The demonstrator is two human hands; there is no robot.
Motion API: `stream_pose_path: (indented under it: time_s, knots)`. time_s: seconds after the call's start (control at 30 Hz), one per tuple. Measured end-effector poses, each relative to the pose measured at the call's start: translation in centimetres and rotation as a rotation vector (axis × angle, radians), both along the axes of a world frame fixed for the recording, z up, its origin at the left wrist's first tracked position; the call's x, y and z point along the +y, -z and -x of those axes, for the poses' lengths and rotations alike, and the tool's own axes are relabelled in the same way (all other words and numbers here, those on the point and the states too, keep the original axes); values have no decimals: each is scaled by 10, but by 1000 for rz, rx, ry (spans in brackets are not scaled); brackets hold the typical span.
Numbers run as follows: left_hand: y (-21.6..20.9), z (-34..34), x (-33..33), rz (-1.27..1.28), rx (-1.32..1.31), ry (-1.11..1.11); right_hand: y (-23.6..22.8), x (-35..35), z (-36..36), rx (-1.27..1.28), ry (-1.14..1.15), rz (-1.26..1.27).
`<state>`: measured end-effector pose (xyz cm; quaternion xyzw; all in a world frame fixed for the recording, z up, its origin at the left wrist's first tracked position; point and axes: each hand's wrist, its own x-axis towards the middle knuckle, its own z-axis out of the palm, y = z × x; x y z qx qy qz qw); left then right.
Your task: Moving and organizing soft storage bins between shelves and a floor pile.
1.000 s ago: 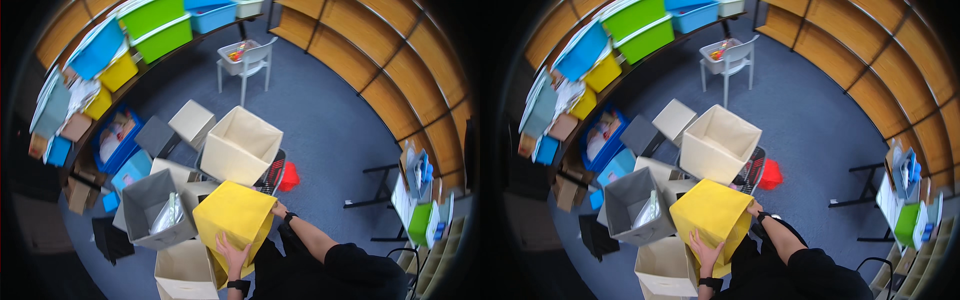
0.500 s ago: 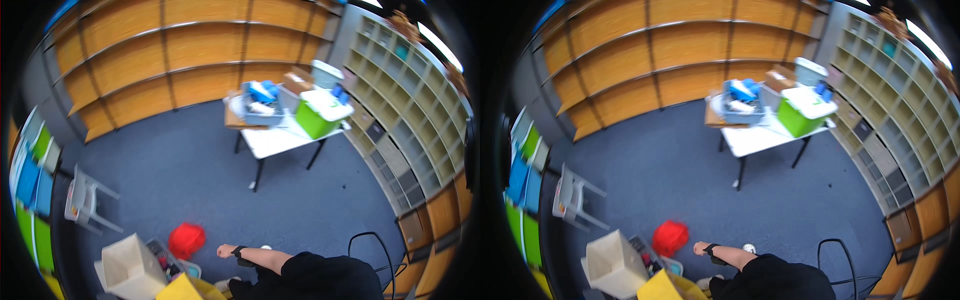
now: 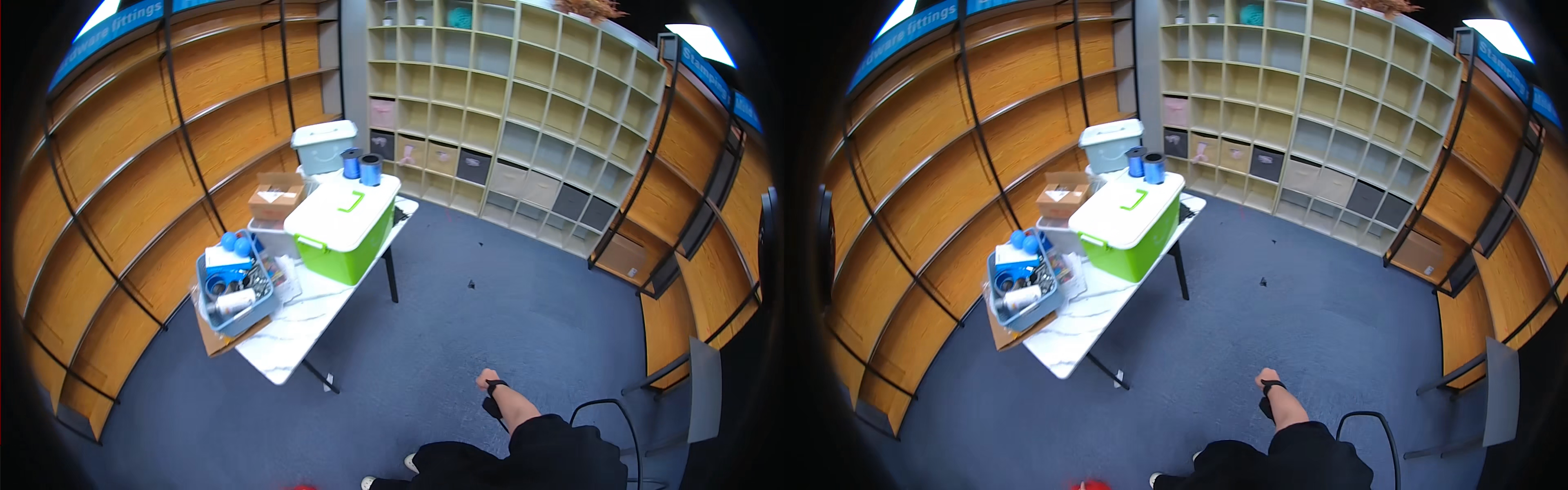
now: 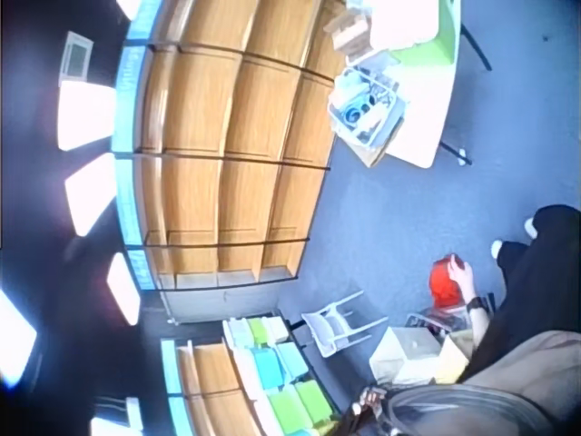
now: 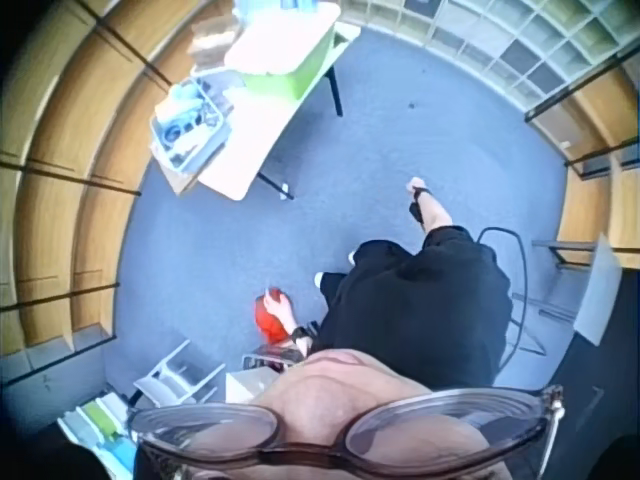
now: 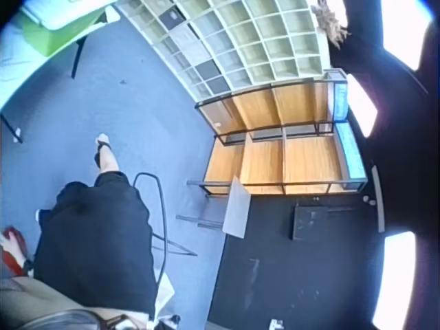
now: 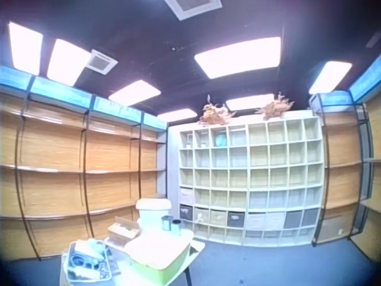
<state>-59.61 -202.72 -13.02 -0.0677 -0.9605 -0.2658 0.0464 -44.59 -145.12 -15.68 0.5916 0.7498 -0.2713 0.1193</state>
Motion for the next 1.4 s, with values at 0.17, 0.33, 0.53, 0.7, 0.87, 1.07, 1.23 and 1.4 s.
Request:
stream_pose_path:
  time_s: [0.17,0.33,0.53,0.7,0.87,1.07,1.23,1.4]
  knots:
    - [-21,71,74,-142,63,325,29,-26,-93,-57,68,175]
    - [-26,136,97,-315,-382,427,63,-117,-135,-53,360,663]
    - [-30,213,133,-109,-532,718,43,-184,-117,-18,591,940]
    - [-20,268,207,24,-504,1004,-2,-185,-88,110,570,716]
    - [-23,285,321,89,-702,1040,-2,-164,-72,90,681,748]
    - [-47,237,474,20,-753,1133,33,-123,-100,182,867,853]
    - [-69,210,577,75,-690,1245,54,-60,-129,217,931,827]
    - [-82,207,654,71,-710,1234,38,42,-131,75,629,453]
